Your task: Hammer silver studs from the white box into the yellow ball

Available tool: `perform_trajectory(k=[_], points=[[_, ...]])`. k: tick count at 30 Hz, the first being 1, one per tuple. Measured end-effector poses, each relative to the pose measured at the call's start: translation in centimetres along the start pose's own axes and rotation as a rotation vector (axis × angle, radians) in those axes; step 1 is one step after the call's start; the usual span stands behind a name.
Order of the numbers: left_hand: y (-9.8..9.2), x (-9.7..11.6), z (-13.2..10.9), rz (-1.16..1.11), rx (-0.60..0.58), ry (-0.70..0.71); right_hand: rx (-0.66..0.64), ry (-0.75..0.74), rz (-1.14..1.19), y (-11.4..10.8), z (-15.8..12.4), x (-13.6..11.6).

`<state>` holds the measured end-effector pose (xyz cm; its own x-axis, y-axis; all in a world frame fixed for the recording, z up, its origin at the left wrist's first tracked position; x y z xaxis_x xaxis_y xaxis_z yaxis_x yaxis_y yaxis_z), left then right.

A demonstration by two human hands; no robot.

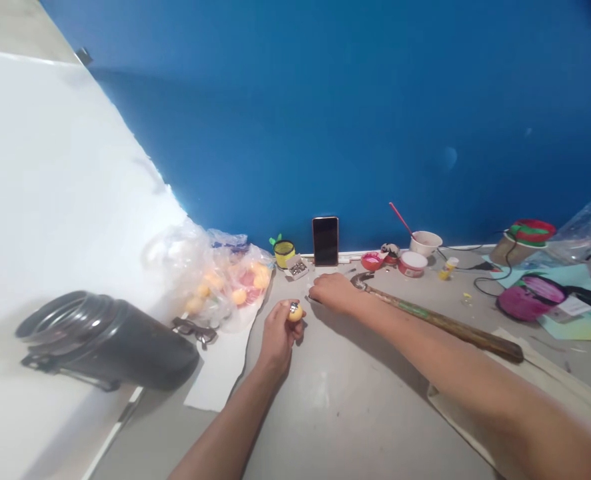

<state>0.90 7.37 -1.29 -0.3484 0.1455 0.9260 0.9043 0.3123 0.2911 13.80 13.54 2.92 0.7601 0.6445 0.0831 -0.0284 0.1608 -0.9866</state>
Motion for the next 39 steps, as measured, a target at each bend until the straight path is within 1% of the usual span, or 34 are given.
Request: perform_trajectory(k=[5, 10, 13, 16, 18, 22, 25, 28, 30, 32, 34, 37, 39], points=[[0.1, -0.3, 0.1, -0.022, -0.035, -0.002, 0.095, 0.061, 0.067, 0.4, -0.5, 0.9], [0.2, -0.4, 0.2, -0.042, -0.075, 0.003, 0.064, 0.085, 0.071, 1.1, -0.6, 1.3], [0.0, -0.2, 0.4, -0.01, -0.08, 0.065, 0.045, 0.08, 0.071, 1.0, -0.4, 1.1], [-0.3, -0.1, 0.4, 0.105, -0.069, 0.15, 0.046, 0.062, 0.08, 0.7, -0.2, 0.7], [-0.4, -0.1, 0.4, 0.169, -0.07, 0.172, 0.042, 0.064, 0.096, 0.6, -0.2, 0.5], [-0.5, 0.0, 0.4, 0.188, -0.082, 0.183, 0.039, 0.082, 0.118, 0.7, -0.5, 0.5], [-0.4, 0.1, 0.3, 0.184, -0.081, 0.176, 0.075, 0.099, 0.137, 0.8, -0.6, 0.7], [-0.2, 0.0, 0.3, 0.123, -0.096, 0.137, 0.123, 0.152, 0.212, 0.8, -0.6, 1.3], [0.0, 0.0, 0.4, 0.079, -0.107, 0.119, 0.165, 0.208, 0.326, 0.7, -0.8, 1.8], [0.1, 0.1, 0.4, 0.054, -0.109, 0.108, 0.218, 0.269, 0.531, 0.4, -1.2, 2.2], [0.2, 0.1, 0.4, 0.045, -0.115, 0.095, 0.239, 0.353, 0.844, 0.2, -2.1, 2.4], [0.5, -0.1, 0.1, 0.036, -0.166, 0.055, 0.197, 0.524, 1.368, 0.6, -4.3, 1.9], [0.9, -0.3, -0.3, 0.033, -0.212, 0.019, 0.184, 0.623, 1.621, 1.0, -5.9, 1.3]])
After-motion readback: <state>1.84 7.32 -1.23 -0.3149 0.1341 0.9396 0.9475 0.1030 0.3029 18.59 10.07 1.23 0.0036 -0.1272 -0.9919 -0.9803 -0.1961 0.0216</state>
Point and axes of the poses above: each hand's wrist, its own z-axis towards the middle knuckle, its own y-axis out of the palm, x = y × z, the point moved 6 cm from there along z, towards the middle knuckle, and after that the axes turned 13 degrees about x, right-handed, at the moved point
